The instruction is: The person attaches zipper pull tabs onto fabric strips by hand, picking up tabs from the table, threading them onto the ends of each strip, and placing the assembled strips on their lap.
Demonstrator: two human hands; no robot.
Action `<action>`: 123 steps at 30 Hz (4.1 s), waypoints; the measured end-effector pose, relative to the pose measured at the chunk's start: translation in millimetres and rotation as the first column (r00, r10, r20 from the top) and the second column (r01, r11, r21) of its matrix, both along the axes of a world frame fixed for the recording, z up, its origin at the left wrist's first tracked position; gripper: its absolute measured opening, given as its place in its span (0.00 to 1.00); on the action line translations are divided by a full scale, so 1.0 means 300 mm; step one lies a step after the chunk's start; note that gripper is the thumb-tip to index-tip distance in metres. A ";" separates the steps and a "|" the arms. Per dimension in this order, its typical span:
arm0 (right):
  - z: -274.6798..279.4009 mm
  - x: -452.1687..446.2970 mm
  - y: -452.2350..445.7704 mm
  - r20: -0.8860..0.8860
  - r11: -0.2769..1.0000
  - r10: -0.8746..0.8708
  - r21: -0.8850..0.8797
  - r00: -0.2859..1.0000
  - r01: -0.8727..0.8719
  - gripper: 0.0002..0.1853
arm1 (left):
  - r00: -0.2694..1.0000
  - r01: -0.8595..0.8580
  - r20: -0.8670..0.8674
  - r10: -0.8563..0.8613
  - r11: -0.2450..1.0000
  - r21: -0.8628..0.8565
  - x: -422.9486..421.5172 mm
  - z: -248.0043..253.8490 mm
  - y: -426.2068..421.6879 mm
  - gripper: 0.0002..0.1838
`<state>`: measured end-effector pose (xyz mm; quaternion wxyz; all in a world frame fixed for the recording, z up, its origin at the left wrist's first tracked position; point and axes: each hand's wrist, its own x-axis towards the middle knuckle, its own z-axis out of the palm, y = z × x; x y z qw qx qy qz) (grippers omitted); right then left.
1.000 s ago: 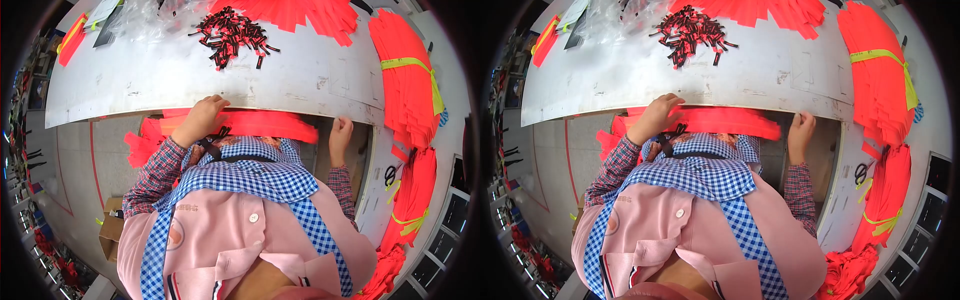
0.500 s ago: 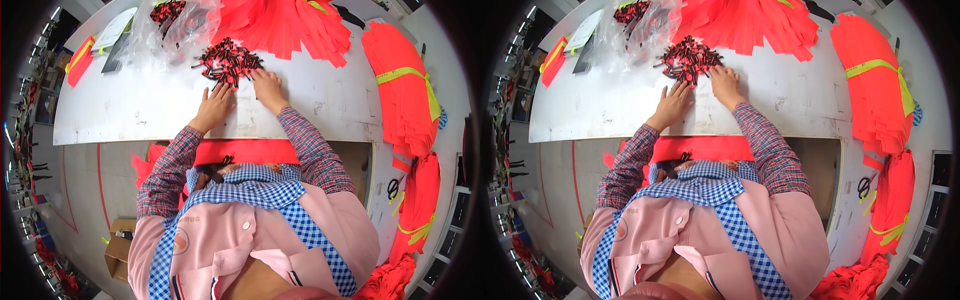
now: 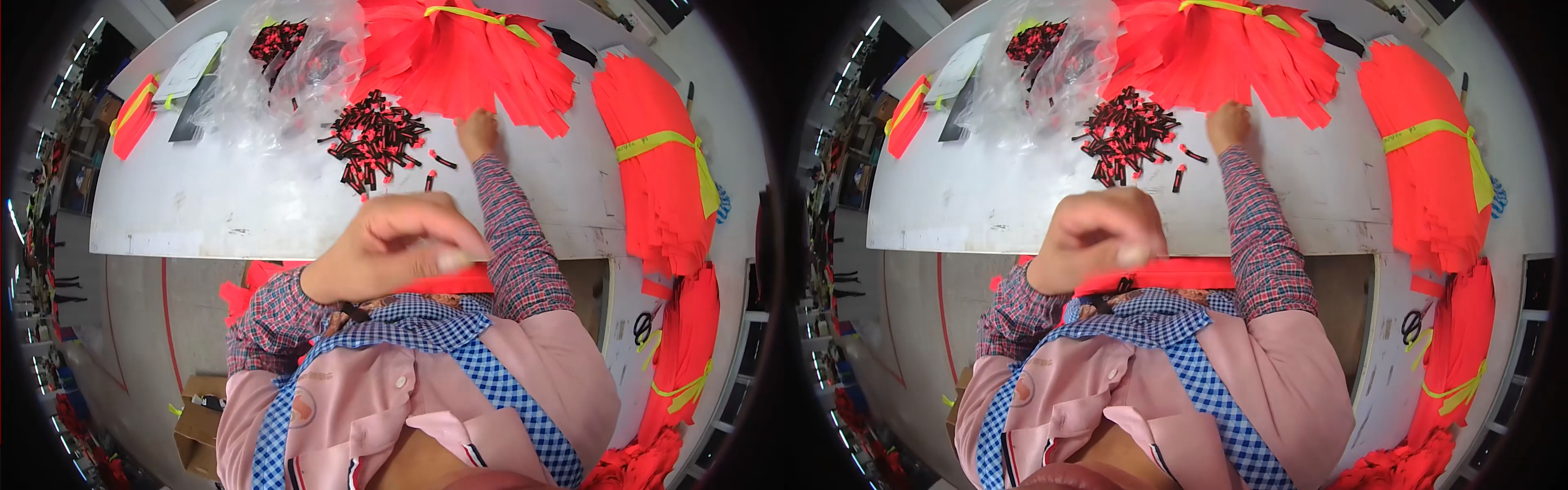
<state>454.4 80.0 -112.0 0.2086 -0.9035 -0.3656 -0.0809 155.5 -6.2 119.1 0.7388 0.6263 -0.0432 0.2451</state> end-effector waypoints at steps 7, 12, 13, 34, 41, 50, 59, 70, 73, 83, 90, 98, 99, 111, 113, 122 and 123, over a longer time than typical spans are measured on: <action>-0.022 0.095 -0.013 -0.330 0.999 0.024 0.048 0.944 -0.009 0.20 | 0.696 0.382 0.655 -0.294 0.924 0.009 0.057 0.159 -0.136 0.07; -0.109 0.149 -0.039 -0.280 0.973 0.117 0.224 0.953 -0.054 0.14 | 0.656 0.436 0.678 -0.330 0.900 0.015 0.035 0.200 -0.178 0.07; -0.109 0.150 -0.054 -0.295 0.973 0.112 0.224 0.949 -0.046 0.16 | 0.656 0.444 0.674 -0.339 0.896 0.018 0.036 0.203 -0.182 0.07; 0.390 -0.285 -0.452 -0.168 0.745 0.588 0.494 0.791 -0.449 0.10 | 0.874 -0.224 -0.021 0.486 0.439 0.870 0.178 -0.176 0.095 0.36; 0.491 -0.364 -0.587 0.067 0.547 0.669 0.631 0.740 -0.551 0.11 | 0.902 -0.257 0.040 0.431 0.460 0.850 0.216 -0.193 0.184 0.14; 0.463 -0.449 -0.576 -0.003 0.453 0.766 0.712 0.642 -0.537 0.12 | -0.377 -0.831 0.806 0.457 -0.550 -0.077 -0.524 0.286 0.416 0.10; 0.983 -0.450 -0.640 0.421 -0.283 0.880 0.837 0.220 -0.468 0.25 | -0.020 -0.832 0.700 0.714 -0.399 0.384 -0.691 0.308 0.085 0.13; 1.197 -0.447 -0.694 0.717 -0.609 0.695 0.553 -0.047 -0.569 0.32 | 0.460 -0.748 0.029 0.888 0.369 0.552 -0.404 0.021 0.002 0.05; 1.204 -0.445 -0.716 0.736 -0.617 0.676 0.540 -0.036 -0.572 0.31 | 0.502 -0.726 -0.007 0.865 0.426 0.539 -0.407 -0.013 -0.012 0.05; 1.028 -0.551 -0.656 0.131 -0.011 0.974 0.846 0.187 -0.533 0.16 | 0.557 -0.738 0.044 0.829 0.471 0.483 -0.302 -0.036 -0.088 0.11; 0.756 -0.665 -0.537 -0.239 0.286 0.958 0.747 0.160 -0.600 0.09 | 0.631 -0.689 0.056 0.774 0.525 0.499 -0.274 -0.069 -0.090 0.16; 0.674 -0.663 -0.515 -0.106 0.154 0.988 0.690 0.112 -0.707 0.07 | 0.643 -0.683 -0.027 0.766 0.589 0.432 -0.283 -0.085 -0.092 0.08; 0.662 -0.667 -0.519 -0.091 0.144 0.990 0.691 0.111 -0.708 0.07 | 0.642 -0.684 -0.015 0.767 0.581 0.440 -0.285 -0.096 -0.090 0.07; 0.504 -0.761 -0.536 -0.510 0.472 0.848 0.850 -0.142 -0.236 0.08 | 0.460 -0.670 0.416 0.785 0.000 0.742 -0.233 -0.173 -0.072 0.07; 0.513 -0.758 -0.537 -0.512 0.474 0.853 0.841 -0.100 -0.259 0.09 | 0.460 -0.684 0.328 0.825 0.094 0.723 -0.233 -0.162 -0.076 0.07; 0.481 -0.760 -0.535 -0.458 0.450 0.887 0.834 0.053 -0.318 0.08 | 0.459 -0.685 0.356 0.814 0.069 0.725 -0.206 -0.206 -0.065 0.05; 0.460 -0.763 -0.530 -0.473 0.464 0.880 0.836 0.046 -0.291 0.08 | 0.457 -0.676 0.374 0.807 0.043 0.735 -0.203 -0.217 -0.058 0.06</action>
